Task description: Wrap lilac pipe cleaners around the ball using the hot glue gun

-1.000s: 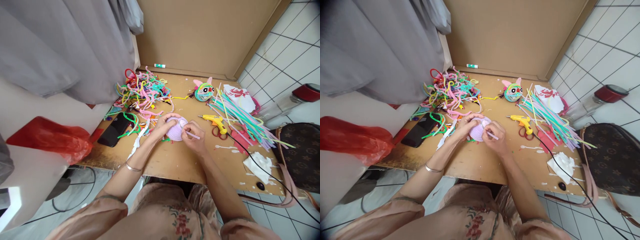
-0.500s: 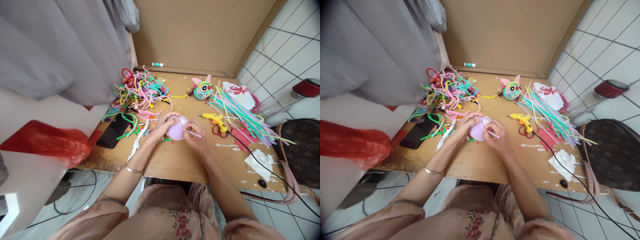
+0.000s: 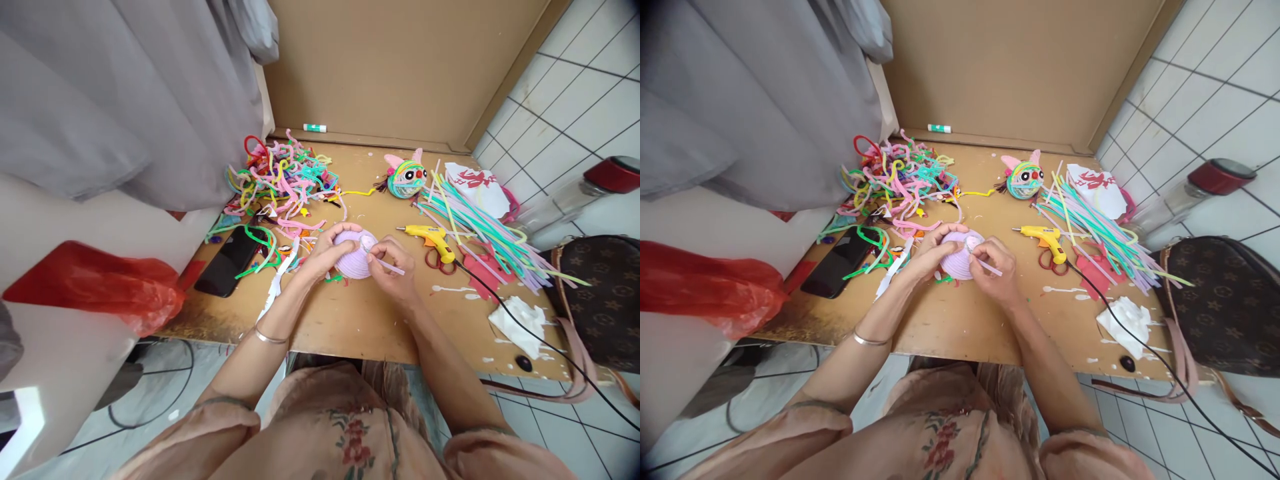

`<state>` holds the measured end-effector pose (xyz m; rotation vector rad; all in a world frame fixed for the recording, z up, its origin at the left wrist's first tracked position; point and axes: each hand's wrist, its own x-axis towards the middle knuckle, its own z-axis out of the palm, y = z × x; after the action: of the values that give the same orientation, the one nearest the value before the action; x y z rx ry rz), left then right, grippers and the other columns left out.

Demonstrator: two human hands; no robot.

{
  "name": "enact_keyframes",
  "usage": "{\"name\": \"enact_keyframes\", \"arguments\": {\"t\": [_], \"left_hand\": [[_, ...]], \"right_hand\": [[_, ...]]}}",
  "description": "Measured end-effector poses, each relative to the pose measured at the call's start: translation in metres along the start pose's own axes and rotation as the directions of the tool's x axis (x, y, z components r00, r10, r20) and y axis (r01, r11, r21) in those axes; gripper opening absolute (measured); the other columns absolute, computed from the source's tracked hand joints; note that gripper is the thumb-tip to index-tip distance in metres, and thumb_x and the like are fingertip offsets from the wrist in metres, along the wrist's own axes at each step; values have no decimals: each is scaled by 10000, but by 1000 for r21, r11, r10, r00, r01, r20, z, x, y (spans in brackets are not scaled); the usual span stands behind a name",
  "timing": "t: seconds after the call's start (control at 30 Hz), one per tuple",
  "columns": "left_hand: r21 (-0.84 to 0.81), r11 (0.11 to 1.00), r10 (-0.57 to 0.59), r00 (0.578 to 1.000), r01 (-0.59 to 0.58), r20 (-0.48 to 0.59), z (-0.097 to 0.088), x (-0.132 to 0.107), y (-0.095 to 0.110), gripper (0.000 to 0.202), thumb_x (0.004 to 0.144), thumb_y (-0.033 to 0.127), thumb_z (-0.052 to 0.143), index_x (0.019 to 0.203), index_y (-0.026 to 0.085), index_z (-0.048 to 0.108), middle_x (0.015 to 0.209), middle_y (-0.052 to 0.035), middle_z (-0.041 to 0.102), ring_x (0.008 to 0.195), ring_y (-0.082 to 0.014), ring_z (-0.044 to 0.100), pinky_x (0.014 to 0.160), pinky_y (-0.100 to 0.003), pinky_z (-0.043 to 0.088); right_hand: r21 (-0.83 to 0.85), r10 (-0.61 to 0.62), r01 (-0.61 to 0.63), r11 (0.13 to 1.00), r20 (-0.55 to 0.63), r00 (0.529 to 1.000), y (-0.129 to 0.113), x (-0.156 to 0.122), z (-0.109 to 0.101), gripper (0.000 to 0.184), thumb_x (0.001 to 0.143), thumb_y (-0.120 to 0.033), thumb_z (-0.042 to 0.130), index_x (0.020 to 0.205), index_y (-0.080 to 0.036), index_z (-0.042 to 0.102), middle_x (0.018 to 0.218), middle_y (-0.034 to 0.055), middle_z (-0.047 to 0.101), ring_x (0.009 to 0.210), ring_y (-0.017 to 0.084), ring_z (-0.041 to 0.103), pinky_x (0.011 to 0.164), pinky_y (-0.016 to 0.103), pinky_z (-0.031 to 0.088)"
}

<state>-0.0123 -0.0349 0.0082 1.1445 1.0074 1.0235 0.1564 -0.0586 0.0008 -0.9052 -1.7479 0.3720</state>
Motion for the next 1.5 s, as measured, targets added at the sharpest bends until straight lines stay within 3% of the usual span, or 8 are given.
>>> {"name": "enact_keyframes", "arguments": {"t": [0.2, 0.43, 0.63, 0.97, 1.2, 1.4, 1.5], "left_hand": [[7, 997, 81, 996, -81, -30, -2, 3, -3, 444, 627, 307, 687, 1046, 165, 659, 1028, -57, 686, 694, -117, 584, 573, -209, 477], [14, 994, 112, 993, -112, -41, -2, 5, -2, 409, 607, 288, 685, 995, 157, 679, 1040, -45, 674, 845, -152, 603, 671, -221, 488], [4, 995, 102, 995, -102, -23, -4, 3, -3, 411, 647, 303, 691, 1035, 171, 661, 1010, -30, 657, 791, -142, 597, 649, -230, 486], [35, 984, 179, 982, -177, -59, -3, 6, -7, 342, 638, 339, 659, 938, 181, 619, 1186, -58, 640, 1029, -201, 596, 875, -295, 466], [96, 979, 182, 983, -178, -35, -5, 6, -8, 304, 673, 340, 625, 935, 187, 609, 1041, -25, 645, 933, -182, 573, 767, -255, 439], [213, 945, 262, 964, -247, -43, -5, 5, -5, 268, 688, 338, 597, 909, 187, 622, 1161, -51, 641, 1089, -216, 572, 953, -322, 428], [256, 932, 278, 959, -257, -49, -5, 5, -7, 266, 703, 338, 580, 914, 182, 620, 1180, -61, 641, 1096, -224, 574, 978, -337, 430]], "right_hand": [[73, 90, -89, 993, 3, 996, 2, 0, 0, 101, 807, -233, 614, 721, -219, 563, 660, -25, 549, 613, 126, 493, 592, 278, 405], [215, 253, -254, 943, 35, 967, 6, 4, -6, 206, 760, -307, 696, 646, -208, 554, 622, -33, 531, 560, 106, 469, 536, 255, 377], [285, 379, -405, 868, 145, 914, 8, 7, -10, 307, 711, -427, 762, 635, -202, 569, 606, -37, 536, 519, 83, 431, 478, 227, 342], [342, 403, -442, 829, 181, 897, 10, 9, -9, 338, 639, -467, 814, 659, -199, 609, 617, -32, 566, 535, 88, 470, 482, 215, 387], [333, 384, -427, 841, 190, 903, 8, 9, -9, 329, 657, -462, 808, 660, -191, 622, 626, -31, 566, 540, 87, 472, 506, 228, 398], [334, 391, -435, 836, 192, 900, 10, 8, -9, 330, 674, -474, 789, 675, -195, 612, 643, -27, 565, 542, 90, 478, 494, 227, 386], [333, 403, -448, 830, 198, 893, 10, 8, -9, 357, 659, -496, 798, 678, -196, 605, 637, -30, 554, 550, 92, 481, 498, 227, 388]]}}
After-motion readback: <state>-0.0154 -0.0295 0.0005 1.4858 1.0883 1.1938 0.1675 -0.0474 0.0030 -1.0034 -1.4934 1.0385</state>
